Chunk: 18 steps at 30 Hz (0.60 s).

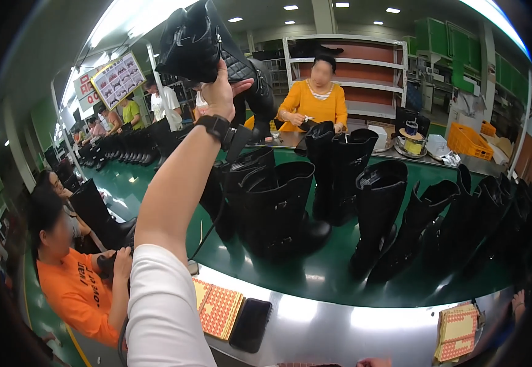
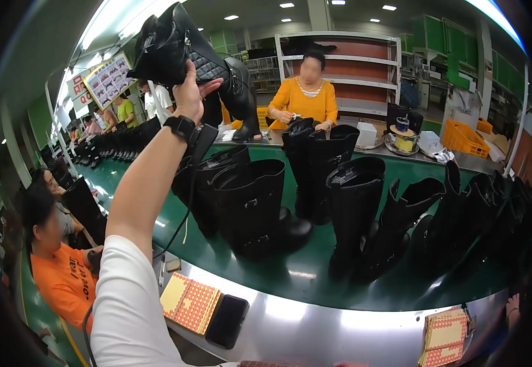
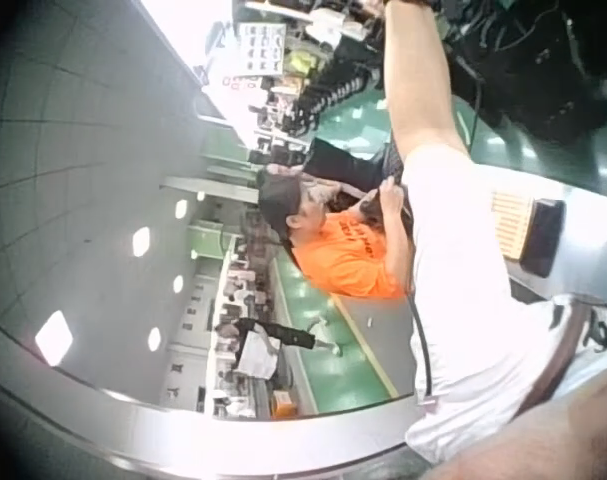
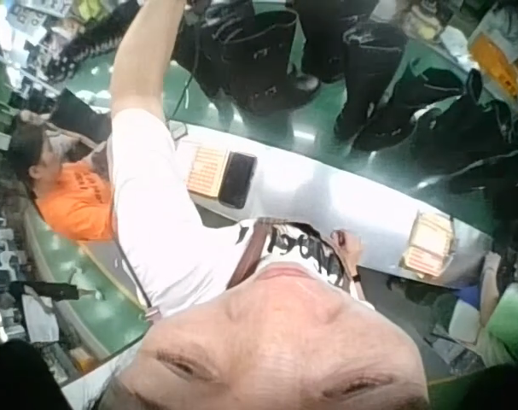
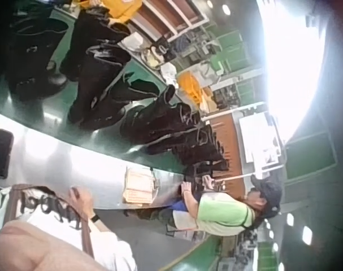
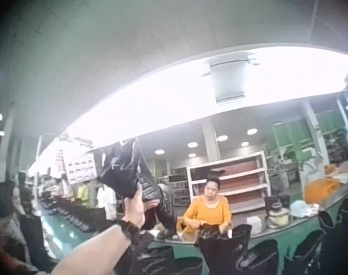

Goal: Inspect and zip up tall black leather boots at a quality control station.

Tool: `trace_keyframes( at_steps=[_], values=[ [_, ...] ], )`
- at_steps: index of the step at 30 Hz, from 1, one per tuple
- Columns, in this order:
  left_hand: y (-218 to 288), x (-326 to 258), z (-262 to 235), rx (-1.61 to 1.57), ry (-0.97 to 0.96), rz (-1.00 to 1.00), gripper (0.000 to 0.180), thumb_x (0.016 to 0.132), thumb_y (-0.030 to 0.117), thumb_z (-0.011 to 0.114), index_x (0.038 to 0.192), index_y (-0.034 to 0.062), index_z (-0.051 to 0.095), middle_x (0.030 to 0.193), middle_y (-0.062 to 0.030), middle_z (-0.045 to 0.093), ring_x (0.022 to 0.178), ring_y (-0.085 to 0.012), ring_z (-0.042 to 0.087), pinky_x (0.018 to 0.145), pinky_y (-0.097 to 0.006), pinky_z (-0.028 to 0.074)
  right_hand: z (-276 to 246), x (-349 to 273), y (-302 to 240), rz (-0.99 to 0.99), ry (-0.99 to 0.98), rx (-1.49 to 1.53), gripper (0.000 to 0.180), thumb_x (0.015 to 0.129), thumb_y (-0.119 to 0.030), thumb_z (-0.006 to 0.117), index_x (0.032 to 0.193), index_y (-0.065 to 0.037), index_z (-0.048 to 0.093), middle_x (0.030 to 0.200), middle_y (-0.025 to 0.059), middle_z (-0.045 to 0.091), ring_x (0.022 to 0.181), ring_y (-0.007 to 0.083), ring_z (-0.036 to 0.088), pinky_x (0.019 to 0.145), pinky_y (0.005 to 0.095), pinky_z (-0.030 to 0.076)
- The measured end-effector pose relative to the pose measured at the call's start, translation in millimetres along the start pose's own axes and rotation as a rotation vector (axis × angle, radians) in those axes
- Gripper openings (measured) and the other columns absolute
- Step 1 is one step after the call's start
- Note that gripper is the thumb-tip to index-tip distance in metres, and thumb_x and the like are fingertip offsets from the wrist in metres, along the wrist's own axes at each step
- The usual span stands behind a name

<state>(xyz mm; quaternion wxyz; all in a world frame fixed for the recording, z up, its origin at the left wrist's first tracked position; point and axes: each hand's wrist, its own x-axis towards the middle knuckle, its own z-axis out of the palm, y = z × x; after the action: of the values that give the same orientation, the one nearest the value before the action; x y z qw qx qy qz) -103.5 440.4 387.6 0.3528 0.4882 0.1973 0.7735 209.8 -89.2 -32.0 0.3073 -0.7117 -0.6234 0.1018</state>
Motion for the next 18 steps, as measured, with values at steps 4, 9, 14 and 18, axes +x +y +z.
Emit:
trace_keyframes(
  at_steps=[4,9,14,18],
  values=[
    [-89.6,69.6,-42.8,0.146,-0.041,-0.226,0.056,0.092,0.038,0.063,0.124,-0.0044,0.045,0.117,-0.0241,0.058,0.086,-0.0401,0.068,0.071,-0.042,0.062,5.1,-0.8,25.2,-0.013,-0.045,0.024,0.017,0.08,-0.032,0.072,0.089,-0.017,0.069,0.071,0.0052,0.061,0.069,0.0253,0.057,0.068,0.0415,0.042],
    [-181.8,68.7,-138.8,0.442,-0.244,-0.747,0.059,0.094,0.035,0.06,0.141,0.0122,0.033,0.137,-0.0128,0.047,0.107,-0.0386,0.062,0.083,-0.047,0.058,8.6,-14.7,41.7,0.109,-0.185,-0.022,0.016,0.079,-0.033,0.071,0.088,-0.019,0.069,0.073,0.0046,0.061,0.072,0.0256,0.057,0.07,0.0423,0.041],
    [-254.2,36.7,-179.9,0.75,-0.418,-0.815,0.066,0.094,0.037,0.059,0.146,0.0094,0.028,0.146,-0.0142,0.038,0.107,-0.0439,0.059,0.07,-0.046,0.062,11.3,-28.5,42.4,0.164,-0.269,-0.065,0.015,0.078,-0.033,0.069,0.089,-0.022,0.07,0.077,0.0038,0.061,0.076,0.0254,0.057,0.072,0.0426,0.041],
    [-261.3,47.2,-185.3,0.749,-0.245,-0.896,0.066,0.09,0.035,0.065,0.138,-0.0001,0.035,0.135,-0.0219,0.047,0.076,-0.0461,0.067,0.061,-0.044,0.063,6.6,-19.7,34.8,0.218,-0.403,-0.143,0.017,0.076,-0.029,0.065,0.092,-0.025,0.07,0.08,0.0026,0.063,0.078,0.0231,0.059,0.076,0.0409,0.039]
  ],
)
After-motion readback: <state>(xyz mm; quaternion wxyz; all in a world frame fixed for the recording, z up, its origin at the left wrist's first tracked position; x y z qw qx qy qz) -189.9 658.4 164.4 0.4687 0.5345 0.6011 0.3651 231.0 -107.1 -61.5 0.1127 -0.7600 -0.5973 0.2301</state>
